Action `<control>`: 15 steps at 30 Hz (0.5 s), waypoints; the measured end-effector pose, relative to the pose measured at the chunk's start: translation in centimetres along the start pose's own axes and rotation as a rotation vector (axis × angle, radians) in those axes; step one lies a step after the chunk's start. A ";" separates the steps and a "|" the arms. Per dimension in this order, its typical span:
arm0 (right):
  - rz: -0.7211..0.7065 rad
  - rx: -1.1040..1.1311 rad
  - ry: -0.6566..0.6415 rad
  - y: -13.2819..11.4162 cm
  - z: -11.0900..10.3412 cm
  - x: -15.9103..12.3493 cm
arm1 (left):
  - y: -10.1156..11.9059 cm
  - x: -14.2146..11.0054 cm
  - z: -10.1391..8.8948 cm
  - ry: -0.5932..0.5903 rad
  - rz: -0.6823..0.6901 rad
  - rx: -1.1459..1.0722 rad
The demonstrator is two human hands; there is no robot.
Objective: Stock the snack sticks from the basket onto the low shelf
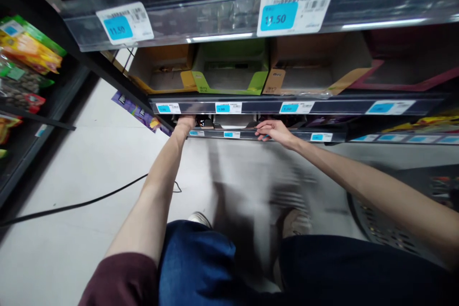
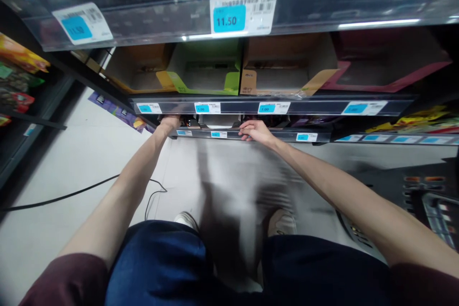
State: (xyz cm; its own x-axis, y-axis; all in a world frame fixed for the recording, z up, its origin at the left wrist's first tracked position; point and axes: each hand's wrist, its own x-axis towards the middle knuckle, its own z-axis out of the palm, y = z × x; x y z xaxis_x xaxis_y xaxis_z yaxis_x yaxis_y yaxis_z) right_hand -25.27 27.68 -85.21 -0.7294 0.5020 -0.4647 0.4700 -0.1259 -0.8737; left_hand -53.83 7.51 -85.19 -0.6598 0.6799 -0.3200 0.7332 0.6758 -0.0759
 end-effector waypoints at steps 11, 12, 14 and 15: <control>0.015 -0.018 -0.003 0.5 -0.3 0.0 | 1.7 -0.4 0.4 0.183 0.139 0.123; 0.015 -0.020 -0.002 0.5 -0.3 0.1 | 1.6 -0.2 0.3 0.188 0.118 0.115; 0.020 -0.019 -0.005 0.4 -0.3 0.3 | 1.4 0.1 0.3 0.188 0.070 0.085; 0.024 -0.017 -0.007 0.4 -0.2 0.4 | 1.3 0.3 0.3 0.183 0.051 0.065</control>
State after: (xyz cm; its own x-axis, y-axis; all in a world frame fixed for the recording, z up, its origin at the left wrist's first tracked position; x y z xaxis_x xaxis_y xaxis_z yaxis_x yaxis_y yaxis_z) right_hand -25.25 27.99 -85.71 -0.7211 0.4933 -0.4864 0.4956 -0.1233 -0.8598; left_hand -52.99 8.52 -85.64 -0.6361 0.7572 -0.1484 0.7716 0.6234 -0.1265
